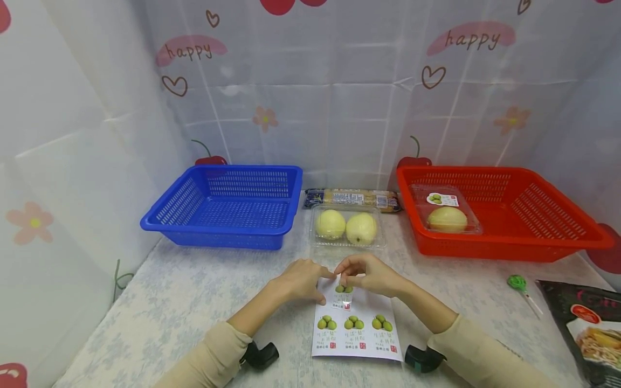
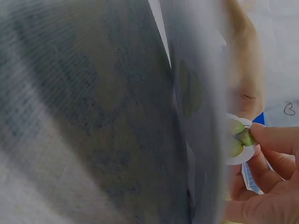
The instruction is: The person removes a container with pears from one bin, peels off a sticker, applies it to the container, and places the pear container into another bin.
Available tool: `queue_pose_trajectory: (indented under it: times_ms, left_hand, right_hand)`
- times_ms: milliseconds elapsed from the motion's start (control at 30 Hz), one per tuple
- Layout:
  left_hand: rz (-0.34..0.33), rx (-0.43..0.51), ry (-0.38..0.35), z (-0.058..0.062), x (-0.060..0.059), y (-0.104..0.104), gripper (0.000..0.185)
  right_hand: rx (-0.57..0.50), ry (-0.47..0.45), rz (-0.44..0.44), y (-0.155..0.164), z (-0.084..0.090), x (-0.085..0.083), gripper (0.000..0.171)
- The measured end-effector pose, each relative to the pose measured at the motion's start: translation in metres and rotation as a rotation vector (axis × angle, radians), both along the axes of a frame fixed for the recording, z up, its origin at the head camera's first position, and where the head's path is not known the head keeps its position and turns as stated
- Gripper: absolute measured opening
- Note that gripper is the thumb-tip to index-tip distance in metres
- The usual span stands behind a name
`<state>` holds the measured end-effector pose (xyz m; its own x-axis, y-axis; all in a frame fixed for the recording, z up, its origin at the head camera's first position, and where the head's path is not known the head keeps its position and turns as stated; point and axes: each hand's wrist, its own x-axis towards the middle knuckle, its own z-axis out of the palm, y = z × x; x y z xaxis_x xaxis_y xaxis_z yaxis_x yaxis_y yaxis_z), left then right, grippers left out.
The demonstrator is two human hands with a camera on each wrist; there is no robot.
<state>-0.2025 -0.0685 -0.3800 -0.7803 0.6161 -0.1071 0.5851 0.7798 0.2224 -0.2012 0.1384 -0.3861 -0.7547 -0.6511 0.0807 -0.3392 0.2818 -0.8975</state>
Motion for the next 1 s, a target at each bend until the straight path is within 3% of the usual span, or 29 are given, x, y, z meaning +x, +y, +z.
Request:
queue_pose_trajectory:
  times_ms: [467, 1000]
  left_hand:
    - [-0.004, -0.001, 0.016, -0.0011, -0.0003, 0.0005, 0.056]
    - [0.004, 0.004, 0.01, -0.001, -0.0007, 0.0008, 0.057]
  right_hand:
    - [-0.045, -0.099, -0.012, 0.0022, -0.0005, -0.0037, 0.024]
    - [-0.084, -0.148, -0.054, 0.0021, 0.0016, -0.0034, 0.031]
